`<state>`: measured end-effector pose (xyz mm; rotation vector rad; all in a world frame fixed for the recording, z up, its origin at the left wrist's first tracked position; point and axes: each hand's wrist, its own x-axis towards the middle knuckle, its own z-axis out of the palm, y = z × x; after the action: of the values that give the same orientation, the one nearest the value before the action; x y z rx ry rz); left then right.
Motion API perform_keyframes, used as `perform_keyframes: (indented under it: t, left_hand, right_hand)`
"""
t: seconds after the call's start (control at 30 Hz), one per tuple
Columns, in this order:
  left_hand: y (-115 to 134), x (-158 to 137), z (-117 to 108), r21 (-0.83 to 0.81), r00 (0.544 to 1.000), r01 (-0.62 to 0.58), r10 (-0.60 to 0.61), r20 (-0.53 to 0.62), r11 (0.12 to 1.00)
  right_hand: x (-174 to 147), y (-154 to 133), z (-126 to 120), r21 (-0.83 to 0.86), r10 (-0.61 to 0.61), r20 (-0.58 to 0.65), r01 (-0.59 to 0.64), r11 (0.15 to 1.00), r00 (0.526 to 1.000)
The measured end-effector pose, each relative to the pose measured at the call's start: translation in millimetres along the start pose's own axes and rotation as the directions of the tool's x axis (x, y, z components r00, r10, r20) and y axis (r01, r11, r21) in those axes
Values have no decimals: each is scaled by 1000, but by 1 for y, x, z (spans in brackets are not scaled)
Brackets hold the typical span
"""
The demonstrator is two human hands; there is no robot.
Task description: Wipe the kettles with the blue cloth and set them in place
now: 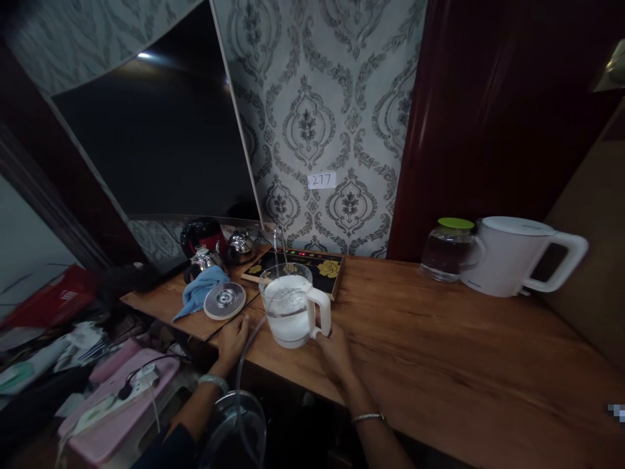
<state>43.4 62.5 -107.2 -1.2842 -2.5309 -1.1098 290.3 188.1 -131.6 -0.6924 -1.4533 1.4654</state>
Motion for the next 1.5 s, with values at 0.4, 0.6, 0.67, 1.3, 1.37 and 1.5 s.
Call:
perform_keyframes:
  t: [0.4, 0.6, 0.67, 1.3, 1.37, 1.5]
  left_hand:
    - [6, 0, -4, 57, 1000, 20, -22, 20, 998]
    - [6, -1, -5, 102, 999, 22, -26, 38, 995]
    - [6, -1, -5, 100, 999, 18, -22, 43, 995]
    - [10, -3, -8, 66, 1000, 4, -6, 29, 998]
    - [10, -4, -8, 71, 999, 4, -7, 31, 997]
    - [11, -4, -9, 92, 999, 7, -10, 34, 996]
  right_hand:
    - [0, 7, 1, -44, -25, -68, 22, 999, 997]
    - [-1, 7, -3, -80, -4, -39, 1, 997, 999]
    - [-1, 7, -4, -97, 1, -44, -5, 995, 999]
    - [-5, 0, -5, -64, 10, -20, -11, 998, 1000]
    - [-6, -1, -5, -67, 4, -22, -5, 998, 1000]
    - [-6, -2, -5, -71, 8, -22, -10, 997, 1000]
